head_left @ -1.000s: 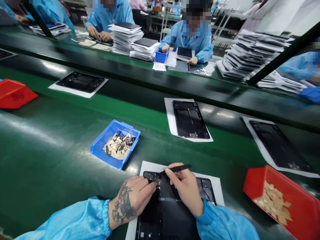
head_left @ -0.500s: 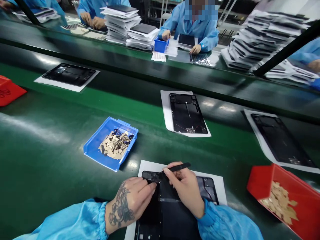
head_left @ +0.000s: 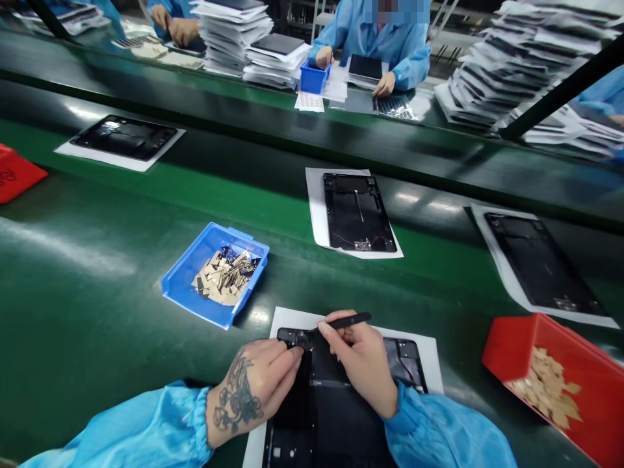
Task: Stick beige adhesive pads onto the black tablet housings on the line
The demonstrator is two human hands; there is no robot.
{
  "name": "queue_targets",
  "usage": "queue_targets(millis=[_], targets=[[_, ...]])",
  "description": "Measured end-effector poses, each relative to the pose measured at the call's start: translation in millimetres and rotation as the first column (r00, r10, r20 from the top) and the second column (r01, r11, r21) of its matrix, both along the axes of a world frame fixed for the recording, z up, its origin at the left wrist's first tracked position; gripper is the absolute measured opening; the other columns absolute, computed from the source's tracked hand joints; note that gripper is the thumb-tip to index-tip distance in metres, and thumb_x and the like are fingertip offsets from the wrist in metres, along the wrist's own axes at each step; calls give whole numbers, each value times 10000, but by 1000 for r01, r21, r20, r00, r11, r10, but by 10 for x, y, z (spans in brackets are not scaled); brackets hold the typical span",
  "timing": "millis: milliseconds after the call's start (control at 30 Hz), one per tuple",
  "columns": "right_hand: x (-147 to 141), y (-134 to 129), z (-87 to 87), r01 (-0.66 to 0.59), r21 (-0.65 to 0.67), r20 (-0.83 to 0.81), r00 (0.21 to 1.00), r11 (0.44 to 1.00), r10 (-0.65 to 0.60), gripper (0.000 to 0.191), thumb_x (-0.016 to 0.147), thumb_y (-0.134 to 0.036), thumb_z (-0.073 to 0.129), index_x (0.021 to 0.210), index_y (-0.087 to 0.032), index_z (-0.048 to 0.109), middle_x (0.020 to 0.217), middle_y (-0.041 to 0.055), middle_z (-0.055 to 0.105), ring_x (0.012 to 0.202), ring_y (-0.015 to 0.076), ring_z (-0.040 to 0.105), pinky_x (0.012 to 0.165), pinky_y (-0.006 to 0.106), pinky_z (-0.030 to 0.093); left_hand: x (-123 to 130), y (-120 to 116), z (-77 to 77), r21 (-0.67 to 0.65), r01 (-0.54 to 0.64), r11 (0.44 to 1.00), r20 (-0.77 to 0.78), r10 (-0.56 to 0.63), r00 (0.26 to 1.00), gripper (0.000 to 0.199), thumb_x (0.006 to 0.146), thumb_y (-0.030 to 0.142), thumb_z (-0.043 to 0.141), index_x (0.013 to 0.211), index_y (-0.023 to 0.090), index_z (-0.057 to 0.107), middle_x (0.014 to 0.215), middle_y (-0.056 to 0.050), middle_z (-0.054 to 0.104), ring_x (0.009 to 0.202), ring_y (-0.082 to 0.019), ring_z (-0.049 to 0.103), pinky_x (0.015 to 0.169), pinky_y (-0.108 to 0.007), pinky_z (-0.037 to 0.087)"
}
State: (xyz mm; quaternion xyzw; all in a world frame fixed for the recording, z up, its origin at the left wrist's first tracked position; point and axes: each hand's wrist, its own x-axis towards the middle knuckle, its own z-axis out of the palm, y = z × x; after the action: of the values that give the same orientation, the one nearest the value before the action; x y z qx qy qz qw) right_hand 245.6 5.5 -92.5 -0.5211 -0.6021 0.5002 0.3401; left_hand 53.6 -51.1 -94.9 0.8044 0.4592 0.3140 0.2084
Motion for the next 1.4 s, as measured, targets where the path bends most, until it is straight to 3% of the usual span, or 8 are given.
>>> queue_targets(millis=[300, 500, 967, 1233, 1333, 1400], targets=[[6, -3, -11, 2, -4, 10, 1000, 1000, -2, 165, 889, -349, 633, 900, -186, 615, 587, -41, 514, 484, 101, 467, 457, 194, 367, 2, -25, -41, -7, -42, 999, -58, 42, 997, 195, 938, 133, 441, 1079, 126, 577, 760, -36, 560, 638, -182, 533, 554, -320, 438], [-4, 4, 9, -3, 5, 16, 1000, 1000, 3, 174, 891, -351, 617, 891, -177, 613, 576, -38, 509, 478, 108, 464, 449, 199, 368, 41, -18, -36, 87, -117, 989, -173, 130, 976, 223, 941, 189, 461, 1122, 107, 565, 742, -40, 554, 603, -191, 540, 526, -334, 450], [0, -4, 21, -15, 34, 32, 999, 999, 14, 159, 886, -341, 630, 888, -183, 617, 613, -31, 548, 504, 116, 506, 474, 206, 402, 84, -8, -55, 176, -102, 979, -312, 153, 938, 278, 920, 160, 465, 1171, 58, 528, 766, -64, 548, 625, -206, 538, 531, -349, 468], [49, -45, 45, -117, 311, 142, 987, 943, 75, 53, 936, -258, 601, 914, -212, 618, 847, -5, 632, 697, 137, 599, 671, 231, 477, 98, -7, -55, 198, -108, 974, -352, 173, 920, 279, 919, 163, 428, 1149, 54, 542, 738, -61, 528, 603, -214, 534, 490, -349, 460], [97, -48, 91, -83, 423, 151, 988, 902, 20, 45, 945, -242, 583, 951, -205, 608, 900, 23, 630, 810, 168, 612, 748, 261, 484, 106, -21, -64, 202, -126, 971, -353, 192, 916, 286, 925, 173, 410, 1151, 58, 542, 740, -62, 527, 620, -219, 541, 508, -363, 468], [126, -46, 125, -59, 428, 155, 988, 902, -8, 46, 941, -249, 589, 940, -206, 607, 885, 20, 629, 785, 164, 613, 716, 252, 489, 112, -25, -69, 192, -135, 972, -344, 196, 918, 286, 925, 176, 412, 1154, 60, 540, 750, -63, 531, 630, -220, 545, 521, -367, 475]])
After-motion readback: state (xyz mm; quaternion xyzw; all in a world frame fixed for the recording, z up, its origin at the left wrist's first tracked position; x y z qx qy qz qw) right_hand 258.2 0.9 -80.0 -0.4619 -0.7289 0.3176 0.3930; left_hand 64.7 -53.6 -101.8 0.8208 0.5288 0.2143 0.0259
